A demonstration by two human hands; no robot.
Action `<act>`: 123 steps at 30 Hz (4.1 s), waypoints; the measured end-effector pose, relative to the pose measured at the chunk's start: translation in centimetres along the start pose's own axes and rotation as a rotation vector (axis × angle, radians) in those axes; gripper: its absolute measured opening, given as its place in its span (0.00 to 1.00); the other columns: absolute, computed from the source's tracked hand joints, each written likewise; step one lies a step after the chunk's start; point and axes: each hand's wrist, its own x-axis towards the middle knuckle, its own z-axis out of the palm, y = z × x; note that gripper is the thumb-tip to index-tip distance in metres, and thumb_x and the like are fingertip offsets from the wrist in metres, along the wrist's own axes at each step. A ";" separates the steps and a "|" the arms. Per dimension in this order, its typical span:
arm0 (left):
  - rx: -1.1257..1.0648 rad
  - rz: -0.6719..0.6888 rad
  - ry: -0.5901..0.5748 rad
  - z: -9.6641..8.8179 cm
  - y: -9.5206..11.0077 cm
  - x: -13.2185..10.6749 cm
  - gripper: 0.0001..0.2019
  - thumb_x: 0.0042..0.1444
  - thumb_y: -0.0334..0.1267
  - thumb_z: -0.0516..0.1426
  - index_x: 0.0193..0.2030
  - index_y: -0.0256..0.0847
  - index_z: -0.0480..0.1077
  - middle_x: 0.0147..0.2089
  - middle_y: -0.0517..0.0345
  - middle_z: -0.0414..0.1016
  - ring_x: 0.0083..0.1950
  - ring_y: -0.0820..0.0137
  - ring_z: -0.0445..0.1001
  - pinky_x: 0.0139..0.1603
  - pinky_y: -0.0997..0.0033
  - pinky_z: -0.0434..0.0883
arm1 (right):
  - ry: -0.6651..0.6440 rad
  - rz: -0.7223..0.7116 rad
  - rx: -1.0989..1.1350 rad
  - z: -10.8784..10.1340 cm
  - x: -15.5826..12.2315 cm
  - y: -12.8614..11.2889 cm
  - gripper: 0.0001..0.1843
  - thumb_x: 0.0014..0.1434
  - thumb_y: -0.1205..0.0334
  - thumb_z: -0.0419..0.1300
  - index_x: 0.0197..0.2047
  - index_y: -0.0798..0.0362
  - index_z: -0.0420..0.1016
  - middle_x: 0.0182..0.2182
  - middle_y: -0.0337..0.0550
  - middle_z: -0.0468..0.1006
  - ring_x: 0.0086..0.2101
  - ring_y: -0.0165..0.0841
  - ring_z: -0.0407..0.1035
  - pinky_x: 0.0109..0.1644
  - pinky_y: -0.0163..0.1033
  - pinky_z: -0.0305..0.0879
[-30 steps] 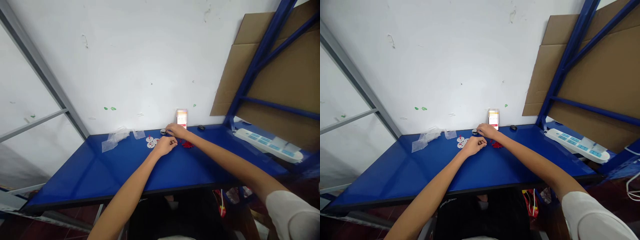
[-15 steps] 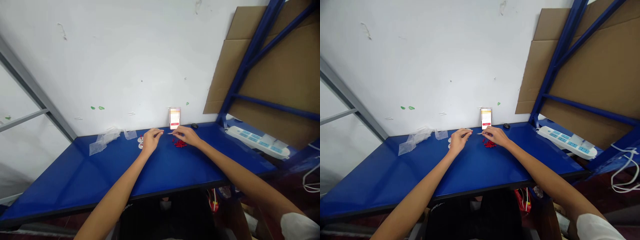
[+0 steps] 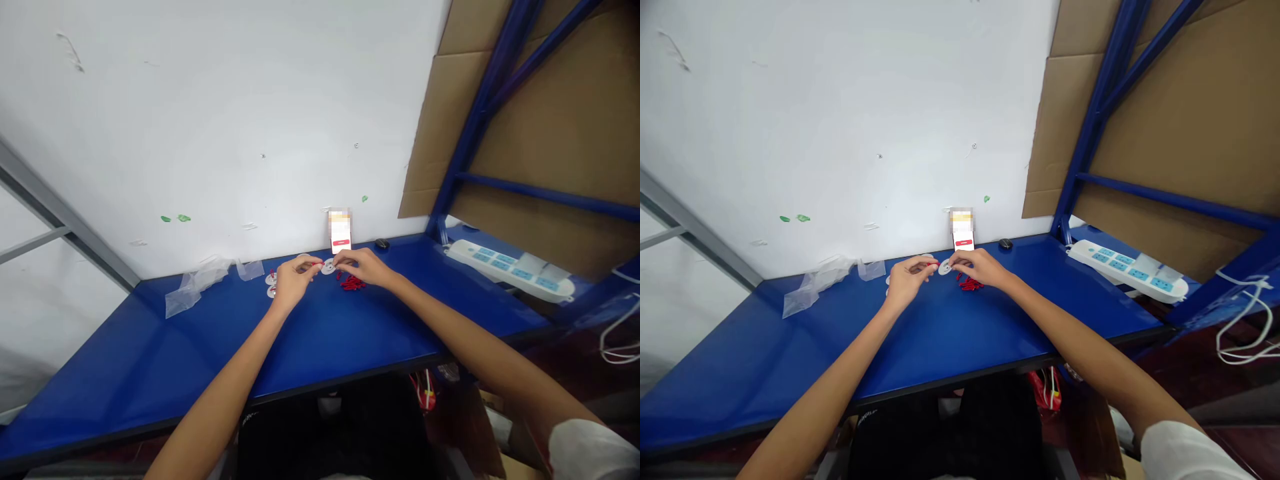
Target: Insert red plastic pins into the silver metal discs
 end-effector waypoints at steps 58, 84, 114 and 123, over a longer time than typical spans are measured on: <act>0.382 0.150 -0.048 0.4 -1.4 -0.4 0.04 0.63 0.36 0.65 0.42 0.45 0.84 0.40 0.57 0.87 0.37 0.65 0.83 0.43 0.68 0.75 | -0.014 -0.056 -0.133 2.1 0.0 -0.6 0.11 0.71 0.62 0.60 0.54 0.49 0.80 0.45 0.43 0.87 0.42 0.35 0.83 0.50 0.39 0.79; -0.286 -0.217 -0.097 1.1 -1.0 -0.6 0.20 0.53 0.53 0.71 0.40 0.35 0.82 0.35 0.51 0.81 0.32 0.69 0.78 0.30 0.72 0.75 | 0.117 -0.110 0.027 2.6 0.1 -1.4 0.13 0.70 0.54 0.65 0.53 0.48 0.81 0.47 0.47 0.83 0.44 0.37 0.82 0.51 0.43 0.82; -0.362 -0.243 -0.323 0.9 -0.2 -0.9 0.21 0.57 0.55 0.69 0.45 0.37 0.80 0.40 0.50 0.80 0.33 0.69 0.79 0.34 0.69 0.78 | 0.092 -0.184 -0.057 0.9 0.3 -1.6 0.07 0.72 0.58 0.62 0.46 0.48 0.82 0.45 0.46 0.84 0.46 0.39 0.79 0.56 0.47 0.75; 0.129 -0.106 -0.054 0.4 -0.6 -0.1 0.13 0.67 0.44 0.57 0.50 0.44 0.80 0.44 0.53 0.83 0.38 0.66 0.80 0.34 0.70 0.76 | 0.044 -0.153 -0.144 1.2 0.3 -1.3 0.04 0.71 0.64 0.61 0.44 0.49 0.78 0.49 0.47 0.80 0.49 0.40 0.76 0.58 0.49 0.72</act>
